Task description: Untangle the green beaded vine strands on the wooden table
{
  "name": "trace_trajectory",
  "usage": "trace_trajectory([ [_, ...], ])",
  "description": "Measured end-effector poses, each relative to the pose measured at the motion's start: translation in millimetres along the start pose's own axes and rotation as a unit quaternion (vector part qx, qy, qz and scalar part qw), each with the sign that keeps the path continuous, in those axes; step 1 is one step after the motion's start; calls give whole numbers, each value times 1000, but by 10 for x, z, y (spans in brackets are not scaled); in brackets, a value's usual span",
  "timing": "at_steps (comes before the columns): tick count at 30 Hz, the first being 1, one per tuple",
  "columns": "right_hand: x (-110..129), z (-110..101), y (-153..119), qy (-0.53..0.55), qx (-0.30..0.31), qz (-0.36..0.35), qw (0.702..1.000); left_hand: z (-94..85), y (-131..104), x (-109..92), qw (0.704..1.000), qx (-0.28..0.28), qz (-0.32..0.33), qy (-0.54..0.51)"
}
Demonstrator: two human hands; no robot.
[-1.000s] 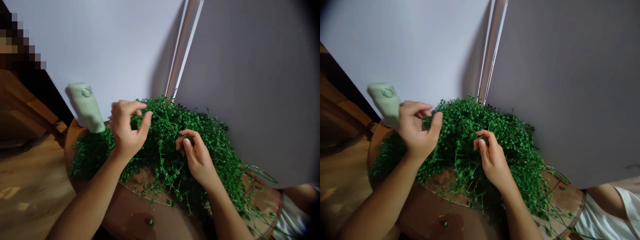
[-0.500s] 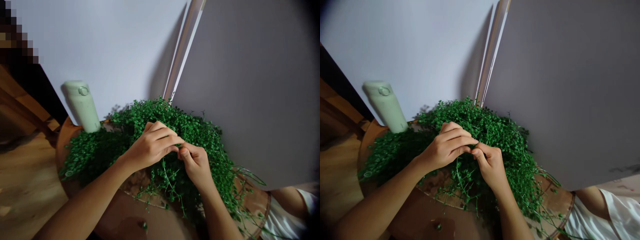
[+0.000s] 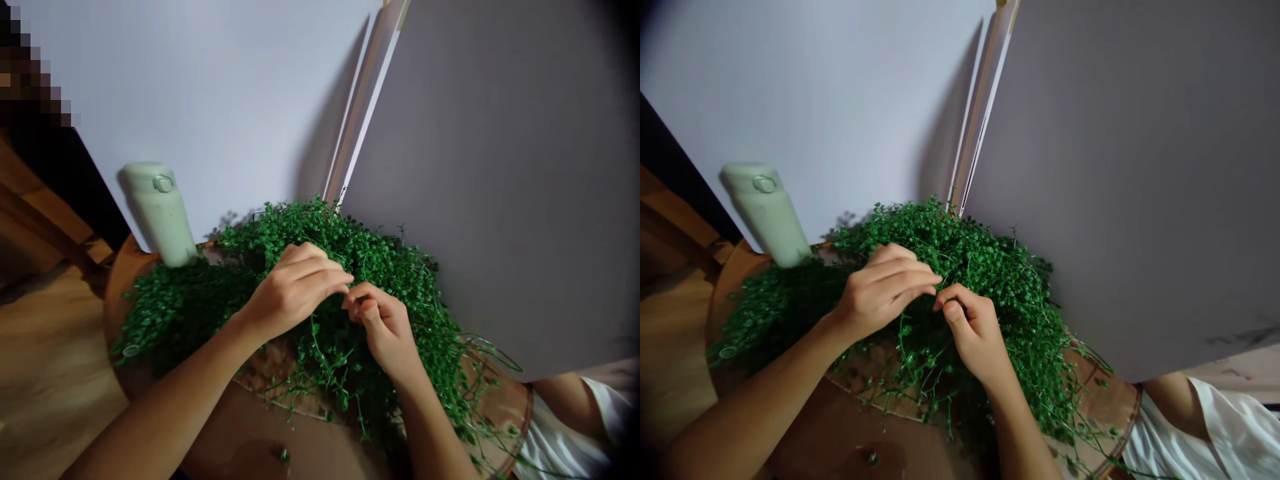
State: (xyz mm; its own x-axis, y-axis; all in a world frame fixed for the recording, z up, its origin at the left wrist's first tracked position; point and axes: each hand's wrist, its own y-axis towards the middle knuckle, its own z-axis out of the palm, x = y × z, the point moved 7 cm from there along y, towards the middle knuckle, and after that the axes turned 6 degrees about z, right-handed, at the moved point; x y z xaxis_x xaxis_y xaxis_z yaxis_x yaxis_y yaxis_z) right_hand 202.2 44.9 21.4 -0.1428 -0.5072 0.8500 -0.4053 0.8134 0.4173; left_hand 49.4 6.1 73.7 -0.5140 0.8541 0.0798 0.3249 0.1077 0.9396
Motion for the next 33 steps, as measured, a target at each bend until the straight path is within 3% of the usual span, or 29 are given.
trace_trajectory([
  [6, -14, 24, 5, 63, 6, 34, 997, -529, -9, 238, 970, -151, -87, 168],
  [9, -16, 55, 27, 54, 14, 29, 998, -633, -30, 281, 953, -167, -120, 222],
  [14, -35, 51, 51, 20, 3, 21, 1000, -422, 18, 189, 975, -97, -92, 177],
  [18, -20, 0, 55, 18, -26, 30, 999, -86, 34, 65, 996, 28, -43, 68],
  [21, 3, -37, 58, 32, -50, 38, 997, 123, 4, -14, 993, 118, -21, 4],
  [24, -4, -58, 62, 55, -71, 52, 995, 239, -33, -32, 984, 172, -32, -24],
  [28, -21, -43, 70, 59, -69, 55, 994, 240, -44, -26, 984, 178, -28, 11],
  [33, -1, -50, 75, 43, -65, 43, 996, 133, -17, 9, 991, 131, -21, 29],
])
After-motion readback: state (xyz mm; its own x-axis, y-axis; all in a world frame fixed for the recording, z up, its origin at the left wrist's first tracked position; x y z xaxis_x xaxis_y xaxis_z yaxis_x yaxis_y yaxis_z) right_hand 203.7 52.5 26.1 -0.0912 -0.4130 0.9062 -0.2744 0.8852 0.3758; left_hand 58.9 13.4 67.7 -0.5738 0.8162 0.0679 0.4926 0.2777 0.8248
